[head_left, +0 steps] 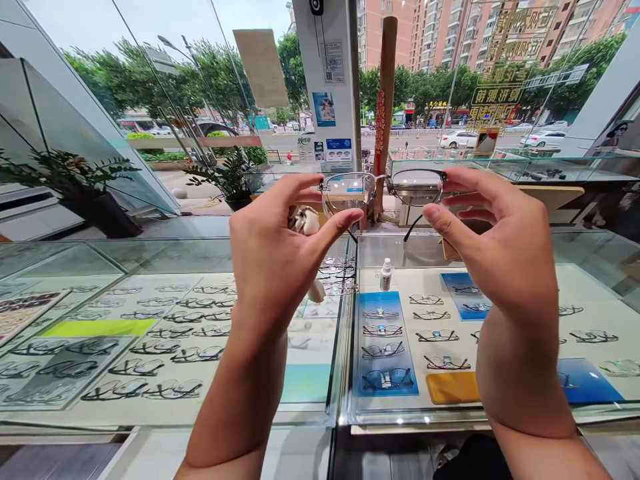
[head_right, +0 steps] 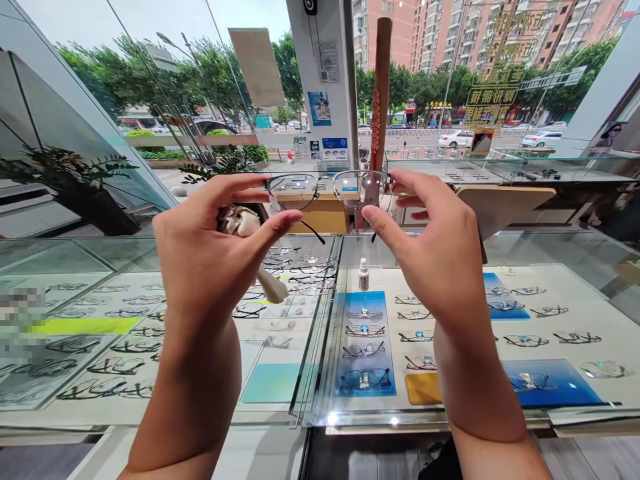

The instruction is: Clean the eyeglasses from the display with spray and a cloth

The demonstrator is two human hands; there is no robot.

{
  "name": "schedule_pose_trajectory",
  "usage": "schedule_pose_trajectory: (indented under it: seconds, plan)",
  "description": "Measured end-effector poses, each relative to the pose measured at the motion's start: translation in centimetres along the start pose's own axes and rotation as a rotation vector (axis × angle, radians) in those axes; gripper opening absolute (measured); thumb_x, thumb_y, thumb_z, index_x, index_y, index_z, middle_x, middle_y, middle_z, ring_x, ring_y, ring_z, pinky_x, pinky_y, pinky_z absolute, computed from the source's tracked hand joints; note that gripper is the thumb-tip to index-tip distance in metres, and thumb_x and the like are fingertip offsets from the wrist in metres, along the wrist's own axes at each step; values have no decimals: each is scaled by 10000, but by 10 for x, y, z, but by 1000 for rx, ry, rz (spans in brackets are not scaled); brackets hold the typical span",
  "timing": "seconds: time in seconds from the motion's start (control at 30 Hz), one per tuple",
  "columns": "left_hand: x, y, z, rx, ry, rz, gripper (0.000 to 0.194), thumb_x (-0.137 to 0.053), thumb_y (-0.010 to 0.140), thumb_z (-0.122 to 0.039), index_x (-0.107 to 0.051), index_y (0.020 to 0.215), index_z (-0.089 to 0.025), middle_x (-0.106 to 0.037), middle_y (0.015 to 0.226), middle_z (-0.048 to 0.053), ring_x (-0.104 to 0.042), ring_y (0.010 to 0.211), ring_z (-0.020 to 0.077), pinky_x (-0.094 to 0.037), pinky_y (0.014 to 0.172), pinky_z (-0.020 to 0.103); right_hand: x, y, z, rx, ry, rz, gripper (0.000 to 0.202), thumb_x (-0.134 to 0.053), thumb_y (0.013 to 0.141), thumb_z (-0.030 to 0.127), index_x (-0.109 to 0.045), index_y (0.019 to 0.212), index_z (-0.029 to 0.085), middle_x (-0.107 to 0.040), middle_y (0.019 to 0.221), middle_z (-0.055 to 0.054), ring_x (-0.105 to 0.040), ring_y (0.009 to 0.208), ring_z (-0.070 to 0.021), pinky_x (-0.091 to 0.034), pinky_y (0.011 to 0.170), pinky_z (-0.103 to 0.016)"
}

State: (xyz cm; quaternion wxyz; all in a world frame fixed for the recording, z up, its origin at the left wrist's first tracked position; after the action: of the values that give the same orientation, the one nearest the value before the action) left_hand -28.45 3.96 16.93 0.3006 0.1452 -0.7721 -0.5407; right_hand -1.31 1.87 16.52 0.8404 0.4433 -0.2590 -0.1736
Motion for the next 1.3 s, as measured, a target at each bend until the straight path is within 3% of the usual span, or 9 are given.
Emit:
schedule_pose_trajectory:
  seconds: [0.23,0.4,0.6,0.77,1.03,1.3]
  plan:
    - [2,0,-6,-45,96,-62,629,-731,896,-813,-714,1342,-370,-816,1253,32,-795,1047,329,-664,898,531,0,0,-1,-3,-1,33,430,-832,942,508,-799,1320,306,-829,1209,-94,-797,1072,-339,-664,984,-593]
    - [2,-2,-11,-109,138,-72,669,-702,908,-820,-676,1400,-368,-805,1282,48,-784,1108,345,-660,925,542,-1,0,-3,-45,-45,57,444,-848,932,510,-813,1325,307,-832,1213,-101,-787,1093,-349,-644,1003,-597]
    - [4,0,-13,3,100,-58,609,-741,907,-779,-709,1344,-356,-800,1274,50,-761,1172,365,-624,1013,562,-3,-1,1,-35,-104,70,434,-820,949,499,-818,1337,306,-847,1236,-96,-802,1072,-344,-651,972,-588]
    - [5,3,-15,101,125,-16,521,-787,911,-689,-737,1305,-351,-808,1269,50,-786,1131,363,-616,998,530,-1,0,5,-64,-182,80,419,-808,951,479,-821,1334,309,-845,1244,-89,-808,1058,-344,-654,944,-572]
    - [3,2,-6,137,53,40,586,-786,887,-739,-722,1320,-349,-828,1223,32,-778,1197,356,-649,922,490,0,-1,8,-11,-211,44,421,-825,941,489,-821,1316,298,-844,1170,-90,-803,974,-320,-657,895,-538]
    - [-1,6,-3,146,75,75,483,-753,929,-732,-737,1263,-383,-833,1160,4,-803,1122,307,-676,906,511,2,-2,18,73,-211,-34,380,-803,960,480,-801,1299,307,-810,1177,-93,-778,1052,-332,-651,949,-578]
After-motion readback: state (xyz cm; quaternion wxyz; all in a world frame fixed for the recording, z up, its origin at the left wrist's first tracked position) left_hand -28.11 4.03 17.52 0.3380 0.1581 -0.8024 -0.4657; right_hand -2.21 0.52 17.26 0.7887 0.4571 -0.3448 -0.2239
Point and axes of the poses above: each hand's wrist, its own y-axis towards the middle knuckle, its own x-axis out of the back of the hand, z = x × y, the point moved 6 cm from there along y, towards the middle knuckle
